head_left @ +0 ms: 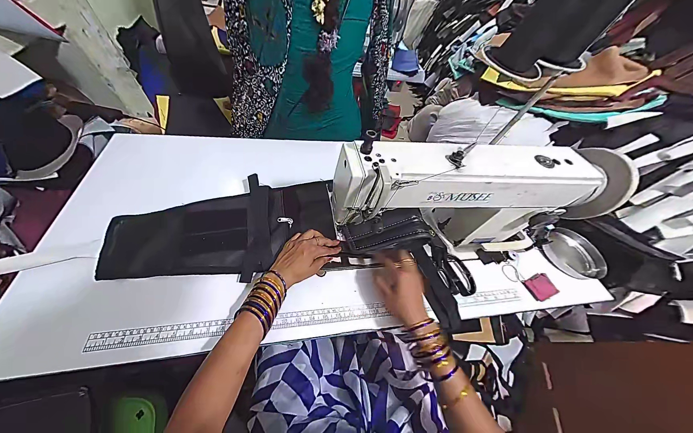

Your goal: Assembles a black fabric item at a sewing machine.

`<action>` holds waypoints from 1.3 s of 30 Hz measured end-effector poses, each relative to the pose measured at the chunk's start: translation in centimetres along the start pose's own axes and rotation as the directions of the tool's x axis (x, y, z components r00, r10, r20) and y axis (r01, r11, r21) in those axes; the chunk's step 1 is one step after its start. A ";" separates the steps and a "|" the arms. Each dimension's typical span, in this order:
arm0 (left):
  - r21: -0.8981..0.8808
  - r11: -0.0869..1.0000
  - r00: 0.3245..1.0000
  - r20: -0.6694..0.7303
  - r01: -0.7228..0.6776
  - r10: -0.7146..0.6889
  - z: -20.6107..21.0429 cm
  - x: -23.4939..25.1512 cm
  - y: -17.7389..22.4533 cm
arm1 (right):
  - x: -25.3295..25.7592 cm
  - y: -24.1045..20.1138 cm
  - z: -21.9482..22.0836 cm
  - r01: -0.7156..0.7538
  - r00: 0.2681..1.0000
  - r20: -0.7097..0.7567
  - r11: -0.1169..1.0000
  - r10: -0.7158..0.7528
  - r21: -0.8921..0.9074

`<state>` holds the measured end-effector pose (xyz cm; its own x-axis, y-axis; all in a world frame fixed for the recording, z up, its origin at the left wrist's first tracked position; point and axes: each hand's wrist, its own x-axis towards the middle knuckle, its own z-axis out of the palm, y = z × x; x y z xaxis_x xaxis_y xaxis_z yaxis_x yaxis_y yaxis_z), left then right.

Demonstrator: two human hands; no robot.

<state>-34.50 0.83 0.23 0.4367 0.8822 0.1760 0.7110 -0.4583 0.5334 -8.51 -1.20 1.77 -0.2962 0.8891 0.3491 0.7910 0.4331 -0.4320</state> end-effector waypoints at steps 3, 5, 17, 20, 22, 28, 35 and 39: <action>0.017 1.000 1.000 -0.022 -0.001 0.001 0.0 0.5 -0.3 | 1.3 5.2 -6.2 -0.184 0.978 -0.124 0.976 0.169 -0.115; 0.029 1.000 0.999 -0.038 -0.002 0.003 0.0 0.8 -0.4 | 2.3 9.1 -10.1 -0.327 0.941 -0.160 0.921 0.298 -0.211; 0.109 0.994 0.999 -0.051 0.013 -0.008 -0.7 2.4 -1.5 | 1.7 14.0 -8.6 -0.505 0.858 -0.319 0.771 0.402 -0.387; 0.109 0.994 1.000 0.013 0.009 -0.010 -0.9 2.0 -1.1 | 0.9 14.7 -7.7 -0.435 0.884 -0.364 0.800 0.293 -0.413; 0.099 0.995 0.999 0.050 0.006 -0.011 -0.8 1.6 -1.2 | 0.9 14.6 -8.1 -0.410 0.895 -0.355 0.809 0.269 -0.421; 0.102 0.995 0.998 0.053 -0.019 0.014 -0.7 1.6 -1.9 | -0.7 13.2 -10.8 -0.240 0.960 -0.213 0.931 0.184 -0.276; 0.117 0.992 0.997 0.062 0.038 -0.046 -0.8 2.3 -1.7 | -3.2 9.0 -9.6 -0.345 0.905 0.163 0.903 0.392 -0.258; 0.143 0.988 0.995 0.072 0.062 -0.073 -0.9 2.6 -1.6 | -2.7 9.5 -11.5 -0.428 0.791 0.319 0.845 0.522 -0.321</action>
<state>-35.06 3.93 0.59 0.4220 0.9033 0.0768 0.8084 -0.4133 0.4191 5.95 -1.17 6.24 0.0082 0.9767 -0.2143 0.9669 -0.0624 -0.2476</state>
